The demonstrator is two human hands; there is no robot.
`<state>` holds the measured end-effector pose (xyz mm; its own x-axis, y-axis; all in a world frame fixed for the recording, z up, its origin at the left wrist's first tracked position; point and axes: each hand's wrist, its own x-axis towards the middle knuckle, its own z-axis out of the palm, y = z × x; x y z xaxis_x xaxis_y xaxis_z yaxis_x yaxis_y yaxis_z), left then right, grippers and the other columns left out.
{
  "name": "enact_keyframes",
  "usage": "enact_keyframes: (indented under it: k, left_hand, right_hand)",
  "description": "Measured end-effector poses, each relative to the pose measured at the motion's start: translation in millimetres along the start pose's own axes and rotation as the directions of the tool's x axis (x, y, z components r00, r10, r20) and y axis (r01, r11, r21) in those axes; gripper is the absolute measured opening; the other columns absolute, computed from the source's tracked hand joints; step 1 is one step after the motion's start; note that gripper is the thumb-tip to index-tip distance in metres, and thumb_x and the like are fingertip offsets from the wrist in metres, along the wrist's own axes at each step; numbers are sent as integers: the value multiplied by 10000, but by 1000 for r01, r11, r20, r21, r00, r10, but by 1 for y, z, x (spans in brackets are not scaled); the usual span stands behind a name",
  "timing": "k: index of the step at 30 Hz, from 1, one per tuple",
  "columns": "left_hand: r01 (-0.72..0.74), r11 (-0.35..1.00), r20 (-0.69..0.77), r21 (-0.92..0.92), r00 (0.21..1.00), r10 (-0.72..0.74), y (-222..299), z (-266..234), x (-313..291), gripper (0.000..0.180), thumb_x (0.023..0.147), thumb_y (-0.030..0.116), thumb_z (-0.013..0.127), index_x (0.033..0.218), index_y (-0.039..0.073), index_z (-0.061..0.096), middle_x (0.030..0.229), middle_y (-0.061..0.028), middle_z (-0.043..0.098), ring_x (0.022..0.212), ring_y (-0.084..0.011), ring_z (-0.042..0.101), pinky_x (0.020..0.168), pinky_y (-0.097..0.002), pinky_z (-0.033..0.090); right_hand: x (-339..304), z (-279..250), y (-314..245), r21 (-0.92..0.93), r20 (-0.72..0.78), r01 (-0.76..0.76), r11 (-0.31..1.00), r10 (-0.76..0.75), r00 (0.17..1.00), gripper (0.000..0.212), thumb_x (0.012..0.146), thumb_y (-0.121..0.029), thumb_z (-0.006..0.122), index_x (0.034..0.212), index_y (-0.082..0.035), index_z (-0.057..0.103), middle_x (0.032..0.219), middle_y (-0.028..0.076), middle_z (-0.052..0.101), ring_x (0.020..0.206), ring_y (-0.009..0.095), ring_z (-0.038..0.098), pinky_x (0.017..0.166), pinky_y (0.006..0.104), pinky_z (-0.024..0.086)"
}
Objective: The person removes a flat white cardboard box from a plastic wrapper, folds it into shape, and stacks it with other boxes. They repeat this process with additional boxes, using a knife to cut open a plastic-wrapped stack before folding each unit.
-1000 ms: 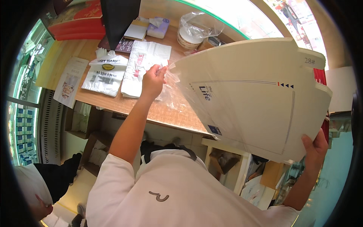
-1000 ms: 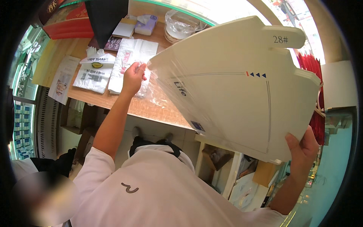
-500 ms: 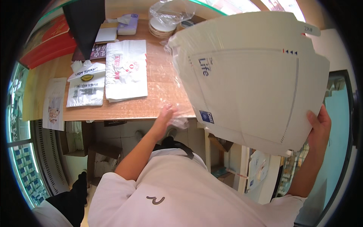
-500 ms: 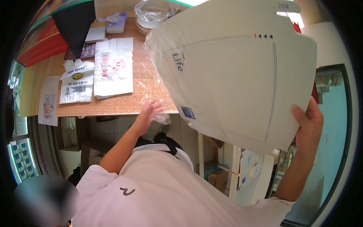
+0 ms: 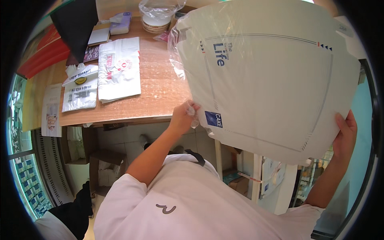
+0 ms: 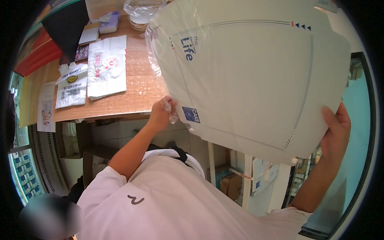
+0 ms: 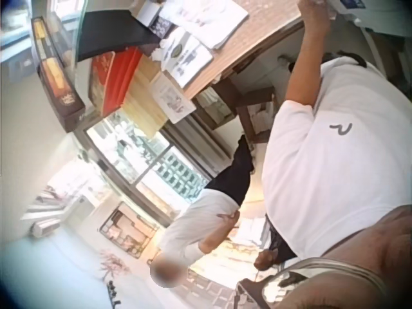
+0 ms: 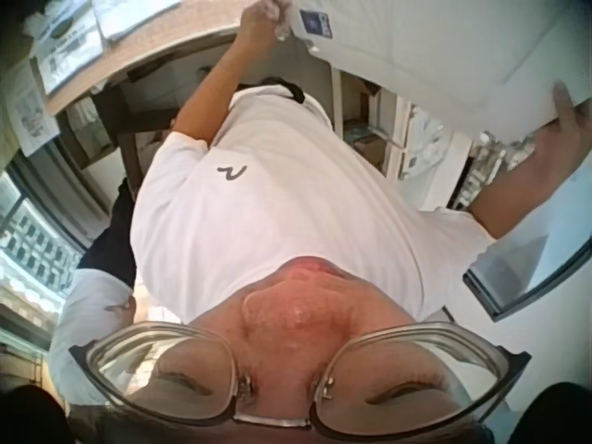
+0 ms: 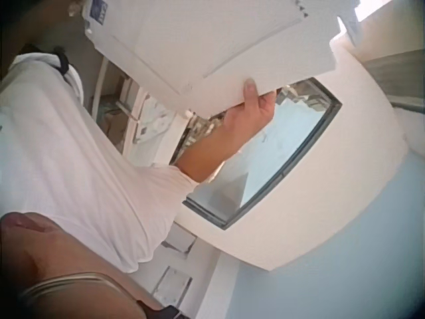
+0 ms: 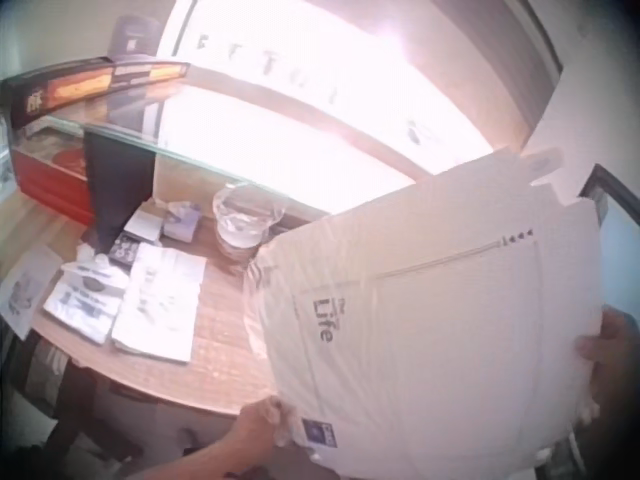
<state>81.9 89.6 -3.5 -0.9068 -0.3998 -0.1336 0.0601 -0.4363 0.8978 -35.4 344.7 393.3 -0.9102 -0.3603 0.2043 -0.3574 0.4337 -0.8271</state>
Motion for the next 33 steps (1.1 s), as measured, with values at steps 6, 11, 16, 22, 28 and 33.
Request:
enact_keyframes:
  k: [6,11,16,22,28,33]
  left_hand:
    - [-173,890,-154,423,954,259,-12,-10,24,228,926,196,503,801,16,566,632,-18,541,583,-124,495,541,-270,416]
    - [-77,952,-328,296,928,177,-19,-50,31,293,971,274,449,821,50,564,637,-12,549,552,-79,487,492,-257,399]
    - [-120,972,-36,202,991,130,5,40,9,232,966,233,459,1073,47,549,914,-55,608,585,-86,513,551,-241,447]
    - [40,998,237,39,970,-48,20,123,-20,455,870,243,633,1203,-12,455,1085,-86,548,862,-109,531,727,-245,452]
    - [-12,999,166,-33,986,18,47,165,-23,433,800,253,716,1078,-5,505,883,-31,558,721,-86,515,597,-231,432]
    - [-11,996,97,89,995,2,57,187,-22,357,796,272,721,955,6,543,795,-15,555,681,-82,509,573,-235,422]
  right_hand:
    - [-8,-77,14,-127,-84,48,991,-59,995,398,865,-138,619,1219,7,509,1075,96,624,988,158,594,870,284,472]
    - [-25,-124,8,-150,-183,62,987,-89,979,418,867,-172,625,1228,-2,500,1080,105,609,983,159,584,884,292,453]
    - [-27,-118,17,-106,-166,12,994,-30,986,397,886,-138,589,1232,22,480,1122,94,585,1035,159,557,916,272,421]
    - [-28,-82,23,-56,-170,-12,998,3,985,388,884,-135,588,1220,29,486,1103,110,593,1027,162,565,908,285,437]
    - [-48,-59,23,-24,-235,17,1000,-22,972,374,822,-111,645,1152,33,543,1010,125,627,928,168,607,838,278,477]
    - [-57,-43,28,50,-212,25,998,-14,977,349,814,-85,647,1128,37,556,1009,122,633,914,171,614,834,274,482]
